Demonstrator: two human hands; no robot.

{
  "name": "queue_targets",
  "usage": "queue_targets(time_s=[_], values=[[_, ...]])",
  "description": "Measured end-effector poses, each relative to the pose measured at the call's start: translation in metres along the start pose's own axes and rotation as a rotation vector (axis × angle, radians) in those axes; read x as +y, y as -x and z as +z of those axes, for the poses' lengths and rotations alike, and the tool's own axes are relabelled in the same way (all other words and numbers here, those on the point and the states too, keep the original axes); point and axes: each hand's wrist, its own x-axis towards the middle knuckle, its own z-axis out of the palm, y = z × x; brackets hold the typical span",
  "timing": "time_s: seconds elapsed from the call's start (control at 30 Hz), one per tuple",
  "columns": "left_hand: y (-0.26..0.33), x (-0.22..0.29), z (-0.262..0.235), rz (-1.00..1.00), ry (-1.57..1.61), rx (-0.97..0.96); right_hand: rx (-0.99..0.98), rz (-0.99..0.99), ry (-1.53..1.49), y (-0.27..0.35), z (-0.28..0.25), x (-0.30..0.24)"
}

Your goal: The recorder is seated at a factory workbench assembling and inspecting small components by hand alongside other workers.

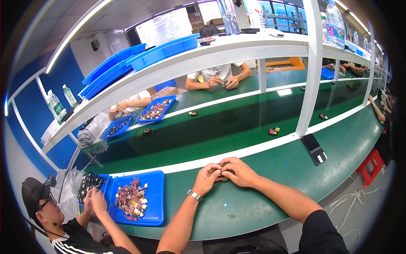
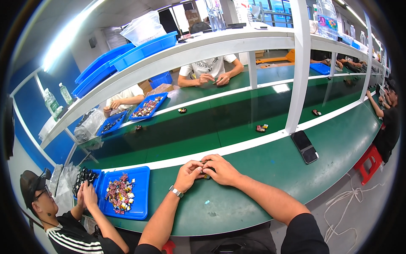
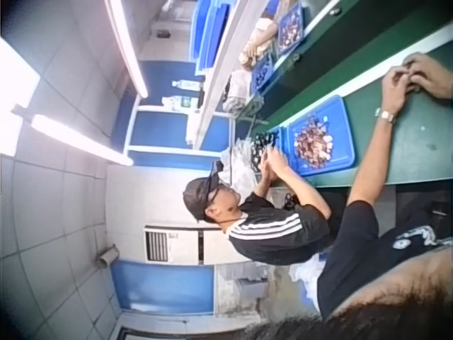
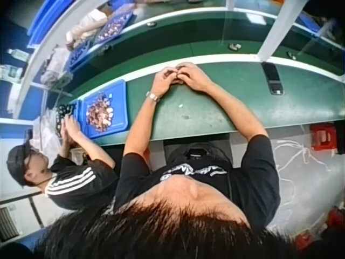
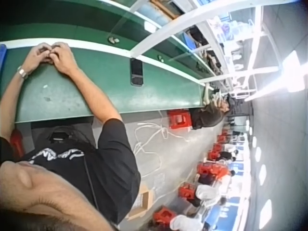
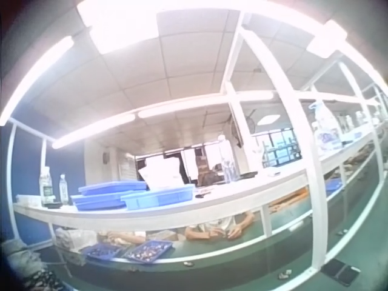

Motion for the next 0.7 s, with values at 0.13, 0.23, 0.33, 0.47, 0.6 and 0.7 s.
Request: queue_targets(time_s=[0.13,0.23,0.33,0.47,0.6,0.7], values=[[0.000,-0.004,-0.003,-0.014,-0.022,0.008,0.025,-0.021,-0.009,0.001,0.004,0.004],[-0.001,-0.006,-0.008,-0.060,-0.069,0.008,0.021,-0.021,-0.002,-0.001,0.006,0.005],[-0.002,-0.005,-0.005,-0.047,-0.015,-0.002,0.048,0.028,0.034,0.002,0.008,0.005],[-0.001,0.002,-0.002,-0.005,0.063,-0.012,0.183,-0.055,0.171,-0.001,0.007,-0.002],[-0.001,-0.002,0.001,0.014,0.186,0.001,0.308,-0.161,0.201,-0.001,0.008,-0.005],[-0.001,-0.005,-0.001,0.011,0.229,-0.007,0.358,-0.218,0.249,-0.001,0.008,-0.009]])
